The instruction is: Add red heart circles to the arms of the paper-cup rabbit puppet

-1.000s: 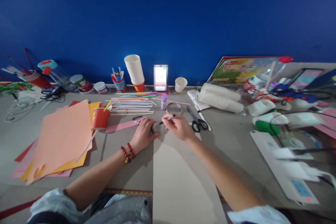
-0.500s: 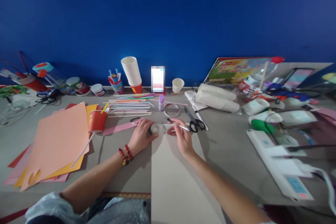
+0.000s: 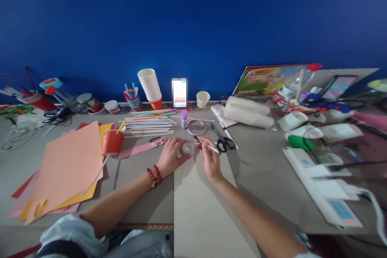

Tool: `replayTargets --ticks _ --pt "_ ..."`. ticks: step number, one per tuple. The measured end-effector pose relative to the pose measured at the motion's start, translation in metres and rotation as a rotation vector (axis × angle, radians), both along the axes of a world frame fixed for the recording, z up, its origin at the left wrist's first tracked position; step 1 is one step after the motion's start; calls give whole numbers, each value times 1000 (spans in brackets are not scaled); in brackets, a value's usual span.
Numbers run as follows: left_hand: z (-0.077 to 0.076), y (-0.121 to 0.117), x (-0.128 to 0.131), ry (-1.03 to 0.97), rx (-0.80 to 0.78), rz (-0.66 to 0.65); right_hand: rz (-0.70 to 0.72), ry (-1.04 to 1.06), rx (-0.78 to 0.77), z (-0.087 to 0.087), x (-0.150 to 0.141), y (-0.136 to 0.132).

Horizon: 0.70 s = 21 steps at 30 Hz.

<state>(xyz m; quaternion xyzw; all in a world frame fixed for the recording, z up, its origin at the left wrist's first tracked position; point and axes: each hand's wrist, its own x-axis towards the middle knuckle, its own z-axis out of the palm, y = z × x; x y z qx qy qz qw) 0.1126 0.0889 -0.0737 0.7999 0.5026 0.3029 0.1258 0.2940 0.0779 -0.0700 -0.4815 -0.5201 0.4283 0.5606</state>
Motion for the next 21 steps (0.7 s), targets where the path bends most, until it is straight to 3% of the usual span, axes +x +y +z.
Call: replayTargets --ticks 7,10,16,21 --pt "-1 0 1 -10 -8 -3 -18 -104 17 0 2 -1" --pt "-1 1 0 -12 -19 -6 48 -175 9 8 3 2" --pt "-2 2 0 -22 -43 7 248 -530 65 31 4 19" --pt "-1 1 -1 -32 -45 3 281 -597 111 27 5 27"
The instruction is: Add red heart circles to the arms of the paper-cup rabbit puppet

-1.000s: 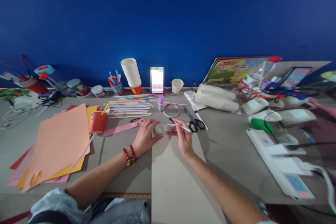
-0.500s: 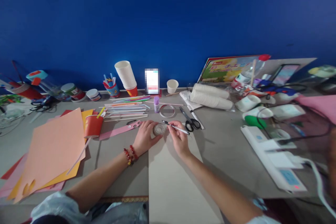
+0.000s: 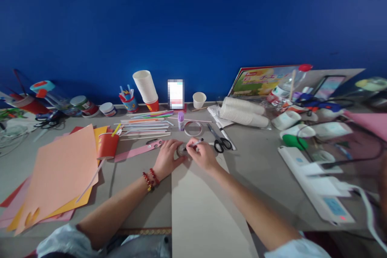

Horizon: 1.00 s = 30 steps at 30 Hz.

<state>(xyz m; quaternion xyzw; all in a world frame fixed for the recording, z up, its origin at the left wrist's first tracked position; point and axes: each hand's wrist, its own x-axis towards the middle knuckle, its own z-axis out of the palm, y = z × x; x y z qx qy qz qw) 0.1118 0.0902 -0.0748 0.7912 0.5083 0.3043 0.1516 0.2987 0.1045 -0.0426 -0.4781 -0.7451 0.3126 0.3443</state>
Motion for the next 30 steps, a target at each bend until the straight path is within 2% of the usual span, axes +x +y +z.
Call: replayTargets --ticks 6,14,22,30 --pt "1 0 0 -6 -16 6 38 9 39 -9 1 -1" --pt "2 1 1 -2 -30 11 111 -26 174 -11 4 7" --pt "1 1 0 9 -40 1 241 -272 447 5 -3 11" --pt "0 2 0 26 -48 8 322 -489 430 24 -8 20"
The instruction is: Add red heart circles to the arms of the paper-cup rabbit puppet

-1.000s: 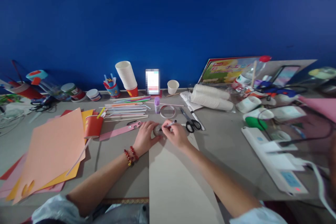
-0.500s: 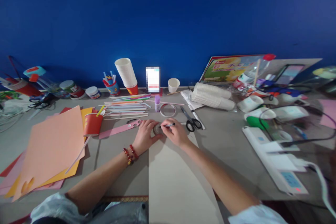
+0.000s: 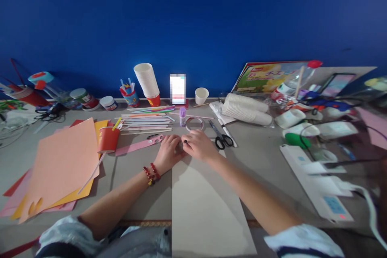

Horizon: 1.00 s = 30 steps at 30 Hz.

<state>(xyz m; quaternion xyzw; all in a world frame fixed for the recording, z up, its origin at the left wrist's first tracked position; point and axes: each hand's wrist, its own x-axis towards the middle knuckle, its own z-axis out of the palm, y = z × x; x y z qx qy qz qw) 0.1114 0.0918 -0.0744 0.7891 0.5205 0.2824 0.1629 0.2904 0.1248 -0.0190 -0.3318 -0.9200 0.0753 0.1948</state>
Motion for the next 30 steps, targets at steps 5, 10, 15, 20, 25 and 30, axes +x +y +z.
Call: replayTargets --ticks 5,10,15,20,25,30 --pt "-3 1 1 23 -1 24 -16 -134 -88 16 -13 8" --pt "-4 1 1 26 9 29 -27 -163 -181 20 -23 18" --pt "-3 1 0 17 17 33 -66 -105 -284 18 -20 26" --pt "-1 0 1 20 8 31 -110 12 -434 17 -13 29" --pt "1 -1 1 24 -5 26 -121 145 -556 7 -9 27" --pt "1 -1 1 19 -18 23 -138 282 -615 -8 -3 24"
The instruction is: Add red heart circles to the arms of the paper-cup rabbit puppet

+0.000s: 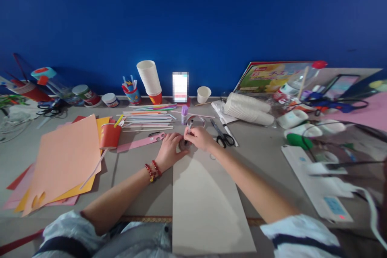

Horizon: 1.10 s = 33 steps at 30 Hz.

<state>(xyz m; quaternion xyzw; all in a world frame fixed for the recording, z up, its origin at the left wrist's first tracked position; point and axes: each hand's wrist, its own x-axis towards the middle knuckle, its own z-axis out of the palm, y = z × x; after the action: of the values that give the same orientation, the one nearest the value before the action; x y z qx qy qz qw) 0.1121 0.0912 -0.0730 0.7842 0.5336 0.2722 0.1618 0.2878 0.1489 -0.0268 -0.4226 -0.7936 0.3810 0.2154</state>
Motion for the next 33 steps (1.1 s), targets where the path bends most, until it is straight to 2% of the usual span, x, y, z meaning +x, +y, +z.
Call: replayTargets --ticks 5,15,17,20,22,24,26,29,33 --pt "1 0 0 -8 -8 -12 -32 83 24 -7 7 -7" --pt "1 0 -1 -17 -10 -14 -100 99 125 -2 10 -20" --pt "1 -1 0 -19 -3 -10 -168 126 160 0 11 -24" --pt "-1 -1 0 -25 6 -1 -388 260 178 2 15 -36" --pt "-2 0 1 -32 10 6 -509 378 148 -2 16 -48" --pt "0 0 2 -41 16 5 -558 449 113 -10 15 -61" --pt "6 -1 1 -54 24 -4 -599 464 98 -20 14 -72" --pt "23 -8 -6 -58 34 -41 -639 427 129 -34 13 -81" --pt "49 -22 -31 39 57 -191 -657 453 92 -43 10 -83"
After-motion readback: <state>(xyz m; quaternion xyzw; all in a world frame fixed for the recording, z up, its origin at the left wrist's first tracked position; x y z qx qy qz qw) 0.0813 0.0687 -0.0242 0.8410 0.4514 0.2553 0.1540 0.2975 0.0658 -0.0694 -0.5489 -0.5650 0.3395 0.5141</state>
